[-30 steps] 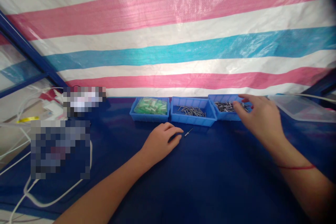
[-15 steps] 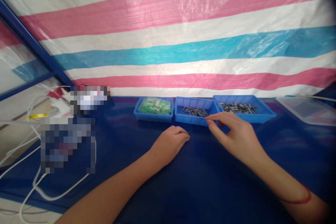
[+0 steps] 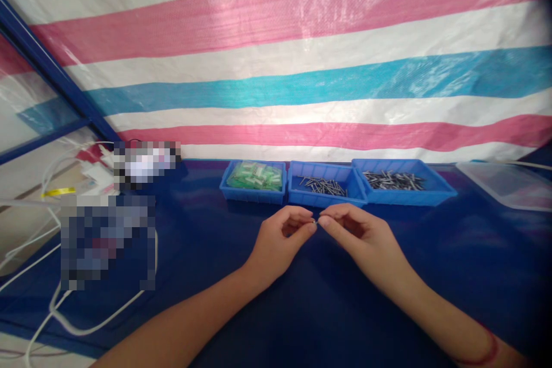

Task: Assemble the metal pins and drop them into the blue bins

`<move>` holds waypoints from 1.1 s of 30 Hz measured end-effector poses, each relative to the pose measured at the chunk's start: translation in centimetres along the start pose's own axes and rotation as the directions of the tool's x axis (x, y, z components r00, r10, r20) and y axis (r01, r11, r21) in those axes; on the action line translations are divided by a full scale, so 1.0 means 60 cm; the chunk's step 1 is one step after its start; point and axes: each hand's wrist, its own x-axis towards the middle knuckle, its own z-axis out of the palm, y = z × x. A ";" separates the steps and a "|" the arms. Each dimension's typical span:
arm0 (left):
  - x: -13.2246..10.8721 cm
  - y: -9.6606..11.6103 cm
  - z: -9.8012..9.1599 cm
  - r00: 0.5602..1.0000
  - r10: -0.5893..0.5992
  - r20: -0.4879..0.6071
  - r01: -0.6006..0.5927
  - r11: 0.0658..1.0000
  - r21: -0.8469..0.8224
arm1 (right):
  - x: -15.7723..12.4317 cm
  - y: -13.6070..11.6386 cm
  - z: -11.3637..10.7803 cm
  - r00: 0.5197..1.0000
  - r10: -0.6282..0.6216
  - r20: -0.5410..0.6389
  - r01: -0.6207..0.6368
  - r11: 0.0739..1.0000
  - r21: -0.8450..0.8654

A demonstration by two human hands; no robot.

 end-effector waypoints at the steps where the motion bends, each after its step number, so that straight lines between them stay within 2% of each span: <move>1: 0.000 0.000 0.001 1.000 -0.004 -0.004 0.004 1.000 -0.021 | -0.001 -0.001 0.001 1.000 0.016 -0.003 -0.016 1.000 0.024; 4: 0.000 -0.001 0.000 1.000 -0.011 0.017 0.012 0.999 -0.050 | -0.002 -0.003 0.005 1.000 0.027 -0.001 -0.027 0.999 0.036; 6: 0.000 0.001 0.000 0.997 -0.021 0.072 0.023 0.999 -0.026 | -0.003 -0.003 0.006 1.000 0.002 0.001 -0.002 1.000 0.003; 9: -0.002 0.006 -0.001 0.987 -0.023 0.161 0.006 0.994 0.106 | -0.004 -0.003 0.004 0.999 -0.054 -0.002 0.054 0.998 -0.043; 11: -0.003 0.010 -0.002 0.984 -0.007 0.178 -0.029 0.980 0.198 | -0.004 -0.003 0.000 0.996 -0.084 0.014 0.084 0.995 -0.059; 14: -0.002 0.010 -0.004 0.990 0.016 0.141 -0.049 0.972 0.231 | -0.003 -0.004 -0.007 0.993 -0.102 0.063 0.107 0.990 -0.088; 18: 0.001 0.009 -0.009 0.997 0.039 0.066 -0.053 0.972 0.227 | 0.001 -0.005 -0.010 0.992 -0.101 0.069 0.109 0.986 -0.128; 21: 0.001 0.015 -0.011 0.997 0.057 0.059 -0.070 0.964 0.256 | 0.007 -0.006 -0.014 0.992 -0.092 0.091 0.107 0.979 -0.176; 23: 0.001 0.021 -0.013 0.996 0.073 0.053 -0.086 0.951 0.298 | 0.016 -0.006 -0.029 0.994 -0.103 0.045 0.110 0.968 -0.225; 25: 0.001 0.029 -0.016 0.993 0.107 0.054 -0.119 0.927 0.355 | 0.028 -0.003 -0.057 0.986 -0.134 -0.100 0.098 0.948 -0.303; 27: 0.001 0.037 -0.021 0.983 0.170 0.074 -0.186 0.886 0.426 | 0.043 0.005 -0.096 0.941 -0.183 -0.284 0.054 0.912 -0.408; 29: 0.003 0.042 -0.028 0.956 0.269 0.117 -0.290 0.809 0.511 | 0.059 0.018 -0.137 0.887 -0.229 -0.401 -0.050 0.816 -0.576; 30: 0.004 0.044 -0.032 0.937 0.320 0.139 -0.341 0.753 0.563 | 0.065 0.026 -0.156 0.868 -0.266 -0.419 -0.089 0.747 -0.659; 33: 0.011 0.043 -0.049 0.895 0.410 0.177 -0.389 0.524 0.758 | 0.078 0.044 -0.186 0.875 -0.357 -0.329 -0.085 0.555 -0.827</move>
